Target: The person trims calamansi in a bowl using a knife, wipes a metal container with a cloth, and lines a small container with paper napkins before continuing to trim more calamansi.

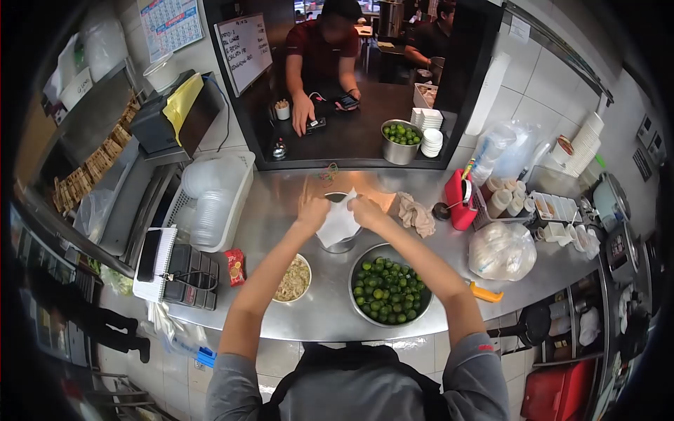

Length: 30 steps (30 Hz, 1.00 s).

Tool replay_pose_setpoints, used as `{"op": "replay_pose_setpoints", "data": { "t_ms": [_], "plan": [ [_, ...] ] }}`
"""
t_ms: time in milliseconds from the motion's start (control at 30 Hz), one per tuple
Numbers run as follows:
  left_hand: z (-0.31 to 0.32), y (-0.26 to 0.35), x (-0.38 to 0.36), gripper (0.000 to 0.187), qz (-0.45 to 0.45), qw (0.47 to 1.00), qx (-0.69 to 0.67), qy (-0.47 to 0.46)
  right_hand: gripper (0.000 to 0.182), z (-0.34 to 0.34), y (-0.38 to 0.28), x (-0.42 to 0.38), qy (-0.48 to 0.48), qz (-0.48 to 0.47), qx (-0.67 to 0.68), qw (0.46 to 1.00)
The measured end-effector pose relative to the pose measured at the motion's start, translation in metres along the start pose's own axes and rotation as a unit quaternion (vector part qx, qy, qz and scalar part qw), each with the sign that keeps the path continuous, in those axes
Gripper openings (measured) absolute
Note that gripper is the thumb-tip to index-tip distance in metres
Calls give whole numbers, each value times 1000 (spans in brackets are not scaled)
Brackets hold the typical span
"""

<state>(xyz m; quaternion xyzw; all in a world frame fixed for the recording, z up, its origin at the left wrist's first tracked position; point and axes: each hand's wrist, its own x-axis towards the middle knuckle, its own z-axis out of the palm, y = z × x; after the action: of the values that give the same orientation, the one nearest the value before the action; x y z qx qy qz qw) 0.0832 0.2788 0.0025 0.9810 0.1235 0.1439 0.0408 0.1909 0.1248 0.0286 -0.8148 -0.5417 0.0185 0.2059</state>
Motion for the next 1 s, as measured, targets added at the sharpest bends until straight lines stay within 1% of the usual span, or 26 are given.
{"op": "replay_pose_setpoints", "data": {
  "t_ms": [33,100,133,233,300,333,367,400,433,467,500,533,567,600,633,667,700,767,800,833,867,900,933,1000],
  "plan": [
    [13,2,7,12,7,996,92,-20,18,10,1,4,-22,17,-45,999],
    [21,12,12,16,-23,991,55,-117,18,20,-5,7,-67,54,-137,987],
    [26,18,14,19,-38,985,34,-166,20,26,-7,7,-106,55,-196,973],
    [32,24,15,25,-69,974,-3,-216,23,26,-27,7,-122,39,-321,938],
    [21,27,18,27,-129,956,-21,-263,25,36,-28,13,-104,14,-295,950],
    [20,23,16,27,-139,954,-35,-264,25,39,-30,14,-86,-16,-315,945],
    [25,19,13,27,-148,951,-49,-266,24,39,-30,20,-108,-46,-286,951],
    [37,14,11,27,-160,951,-61,-257,21,53,-18,26,-140,-48,-174,974],
    [46,9,10,26,-168,951,-72,-248,18,52,-19,27,-139,-4,-57,989],
    [36,11,8,24,-165,950,-75,-256,17,57,-14,33,-179,-6,-37,983],
    [25,15,6,22,-159,948,-79,-264,21,86,10,47,-220,7,1,975],
    [23,12,6,20,-127,957,-63,-253,27,81,7,47,-247,21,4,969],
    [20,8,5,19,-93,964,-46,-243,28,86,9,52,-267,9,-14,963],
    [7,6,2,16,-20,977,-28,-209,29,97,12,57,-288,0,-30,957],
    [-6,4,-1,14,-26,988,-1,-155,30,108,16,60,-309,-7,-46,950],
    [-25,2,-2,13,-30,994,25,-101,34,115,18,62,-284,-42,-58,956],
    [-43,-2,-2,12,-33,997,52,-48,33,114,16,66,-312,-26,-54,948],
    [-80,-34,-10,8,-108,990,77,47,33,98,6,73,-365,9,-46,930],
    [-76,-72,-8,9,-132,983,97,78,25,90,0,78,-380,67,-10,922],
    [-84,-107,-9,11,-151,978,104,97,22,74,-10,80,-395,89,8,914],
    [-103,-132,-14,10,-240,964,91,61,19,50,-24,83,-407,112,25,906],
    [-99,-177,-20,10,-276,959,25,54,17,29,-36,86,-418,136,44,897],
    [-91,-215,-31,12,-269,959,83,26,15,16,-43,91,-391,95,89,911],
    [-73,-266,-44,14,-328,938,116,-14,16,-10,-70,101,-346,61,146,925]
  ]
}}
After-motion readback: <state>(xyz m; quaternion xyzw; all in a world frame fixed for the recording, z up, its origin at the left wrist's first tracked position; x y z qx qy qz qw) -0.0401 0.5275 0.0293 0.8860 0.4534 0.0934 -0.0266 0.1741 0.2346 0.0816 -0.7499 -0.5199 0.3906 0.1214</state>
